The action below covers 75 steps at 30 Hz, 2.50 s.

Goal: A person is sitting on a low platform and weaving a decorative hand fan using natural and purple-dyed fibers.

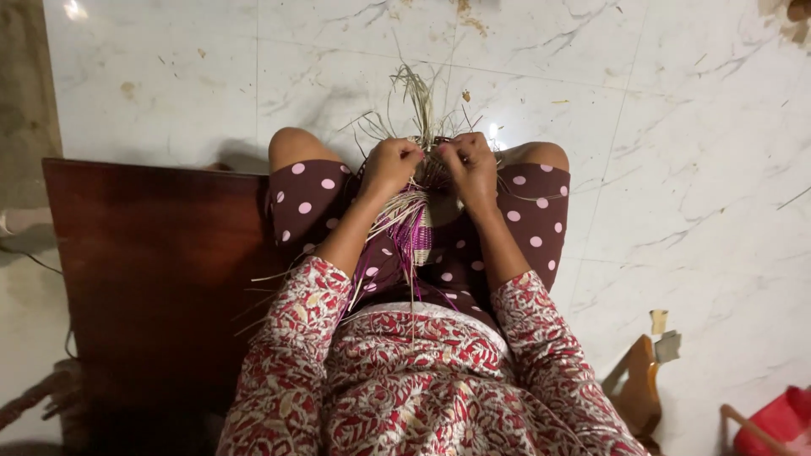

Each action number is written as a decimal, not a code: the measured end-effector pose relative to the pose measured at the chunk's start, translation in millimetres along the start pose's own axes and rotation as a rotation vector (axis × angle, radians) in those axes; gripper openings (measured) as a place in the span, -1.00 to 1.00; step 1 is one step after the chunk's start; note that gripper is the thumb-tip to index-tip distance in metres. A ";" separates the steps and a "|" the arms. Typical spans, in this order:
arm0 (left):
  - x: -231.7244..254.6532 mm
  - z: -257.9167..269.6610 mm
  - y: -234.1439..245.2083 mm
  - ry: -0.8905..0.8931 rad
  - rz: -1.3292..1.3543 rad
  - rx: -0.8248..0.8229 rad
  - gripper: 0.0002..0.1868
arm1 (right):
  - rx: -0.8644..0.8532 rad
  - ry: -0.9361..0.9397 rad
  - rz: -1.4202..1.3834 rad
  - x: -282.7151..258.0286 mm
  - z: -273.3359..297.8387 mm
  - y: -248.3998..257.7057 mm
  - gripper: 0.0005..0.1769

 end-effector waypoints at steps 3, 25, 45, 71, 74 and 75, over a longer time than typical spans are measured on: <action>6.7 16.1 7.7 0.094 0.129 -0.074 -0.71 | -0.130 0.144 0.069 -12.7 5.9 -18.0 -0.88; 72.1 19.5 50.1 -0.436 -0.067 0.053 -0.91 | -0.426 -0.081 0.389 13.6 -4.6 -7.0 -0.71; 112.0 63.0 53.7 -1.018 -0.697 0.338 -0.87 | -0.643 -0.299 0.667 -1.4 15.6 -2.1 -0.62; -11.1 -8.9 63.1 -0.227 -0.092 0.219 -0.90 | -0.218 -0.212 0.708 66.3 11.7 8.9 -0.66; -15.4 -12.5 61.1 -0.213 -0.097 0.218 -0.90 | -0.238 -0.222 0.739 75.7 11.0 6.2 -0.65; -16.1 -13.7 60.0 -0.217 -0.089 0.212 -0.89 | -0.245 -0.233 0.747 78.9 10.9 5.5 -0.64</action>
Point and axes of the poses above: each hand's wrist, its own z-axis away from the middle knuckle, its own y-axis out of the back of the hand, x = y × z, the point moved 9 cm from there along -z, towards the middle knuckle, and after that the axes turned 2 degrees about -x, right-handed, at the moved point
